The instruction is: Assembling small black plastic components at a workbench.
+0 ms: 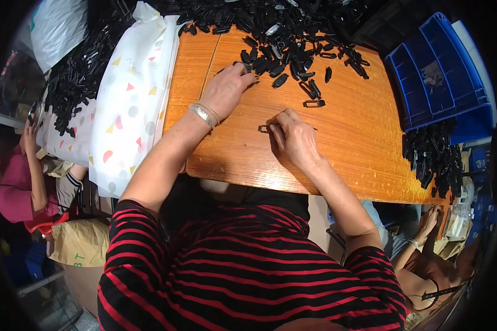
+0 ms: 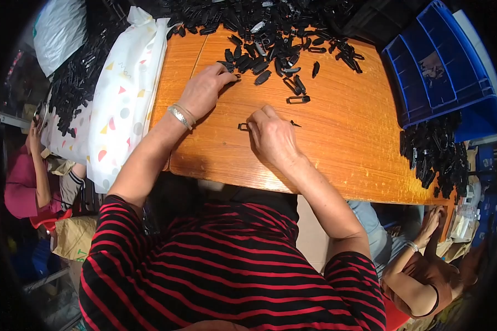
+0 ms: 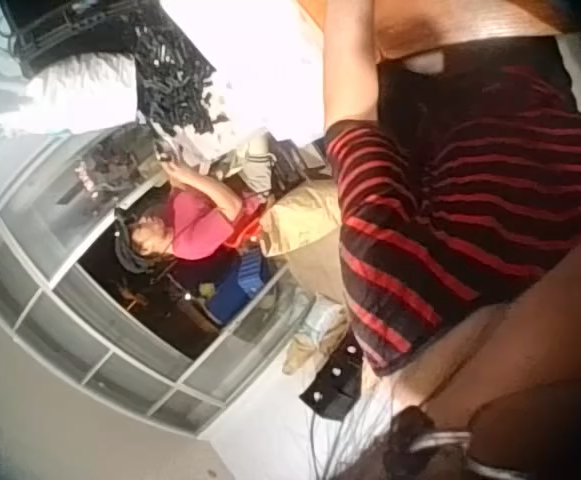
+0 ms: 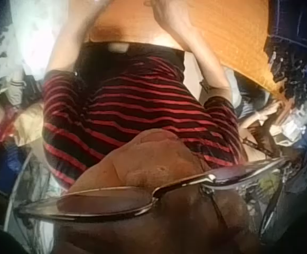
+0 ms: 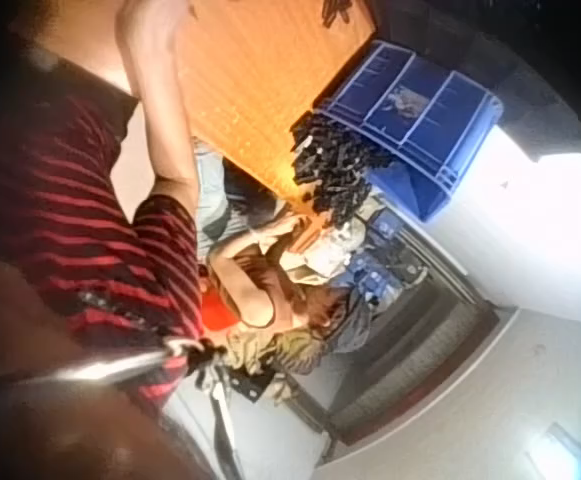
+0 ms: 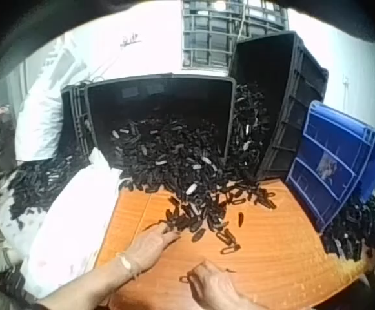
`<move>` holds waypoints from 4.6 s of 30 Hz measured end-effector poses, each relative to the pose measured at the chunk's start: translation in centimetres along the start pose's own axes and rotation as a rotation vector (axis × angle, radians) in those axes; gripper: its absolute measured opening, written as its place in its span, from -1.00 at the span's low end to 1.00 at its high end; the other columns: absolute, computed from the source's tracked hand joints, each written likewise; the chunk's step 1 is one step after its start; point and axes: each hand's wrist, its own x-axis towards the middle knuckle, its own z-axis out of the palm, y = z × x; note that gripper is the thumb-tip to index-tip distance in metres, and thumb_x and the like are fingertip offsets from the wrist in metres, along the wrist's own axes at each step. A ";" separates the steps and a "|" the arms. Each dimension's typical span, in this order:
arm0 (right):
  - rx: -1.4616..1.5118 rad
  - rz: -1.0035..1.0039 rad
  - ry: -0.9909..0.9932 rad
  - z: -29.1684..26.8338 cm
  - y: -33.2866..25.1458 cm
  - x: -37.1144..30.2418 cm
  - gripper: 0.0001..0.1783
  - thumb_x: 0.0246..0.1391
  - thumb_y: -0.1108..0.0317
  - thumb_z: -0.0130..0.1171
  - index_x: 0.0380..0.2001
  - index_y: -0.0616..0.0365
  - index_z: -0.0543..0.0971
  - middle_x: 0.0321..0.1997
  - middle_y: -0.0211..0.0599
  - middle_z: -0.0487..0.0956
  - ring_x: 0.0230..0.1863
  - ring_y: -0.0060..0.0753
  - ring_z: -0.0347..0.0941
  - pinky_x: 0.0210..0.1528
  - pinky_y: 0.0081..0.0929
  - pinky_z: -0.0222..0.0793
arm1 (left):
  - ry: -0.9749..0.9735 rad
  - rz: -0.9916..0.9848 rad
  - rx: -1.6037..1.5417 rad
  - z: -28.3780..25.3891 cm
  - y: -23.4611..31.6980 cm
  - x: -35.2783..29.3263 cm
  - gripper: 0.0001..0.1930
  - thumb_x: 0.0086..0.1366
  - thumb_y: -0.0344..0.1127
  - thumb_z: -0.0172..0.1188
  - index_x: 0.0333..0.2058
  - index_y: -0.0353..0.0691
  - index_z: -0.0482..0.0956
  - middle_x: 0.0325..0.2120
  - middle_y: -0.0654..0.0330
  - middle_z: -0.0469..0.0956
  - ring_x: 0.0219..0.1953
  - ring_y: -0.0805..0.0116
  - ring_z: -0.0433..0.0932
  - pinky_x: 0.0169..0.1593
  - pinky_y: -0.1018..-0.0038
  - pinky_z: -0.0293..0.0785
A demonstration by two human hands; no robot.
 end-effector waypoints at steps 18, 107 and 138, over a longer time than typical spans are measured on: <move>-0.021 -0.046 -0.242 -2.4 -0.4 -0.7 -0.72 -0.10 0.44 0.30 -0.25 0.18 0.54 -0.30 -0.14 0.49 -0.29 -0.04 0.49 -0.29 -0.25 0.46 | -0.250 0.257 0.115 -0.8 0.1 1.5 -0.92 0.14 -0.42 0.14 -0.35 -0.22 0.51 -0.33 0.10 0.42 -0.26 0.15 0.50 -0.21 0.32 0.49; 0.747 -0.035 0.240 0.4 -0.7 -1.8 -0.63 0.12 0.43 0.19 0.00 0.22 0.43 -0.10 -0.26 0.52 -0.07 -0.47 0.45 -0.05 -0.55 0.38 | 0.207 0.087 -0.627 -0.9 10.0 -2.9 -0.84 0.13 -0.33 0.28 -0.32 -0.22 0.59 -0.46 0.25 0.54 -0.36 0.33 0.39 -0.27 0.48 0.30; -0.299 -0.068 0.097 -4.5 6.1 1.4 -0.76 0.06 0.38 0.19 -0.19 0.23 0.53 -0.34 -0.09 0.55 -0.27 -0.04 0.52 -0.30 -0.23 0.47 | -0.048 -0.295 -0.117 5.6 5.1 5.3 -0.76 0.08 -0.22 0.34 -0.38 -0.23 0.56 -0.37 0.10 0.54 -0.33 0.14 0.55 -0.26 0.33 0.46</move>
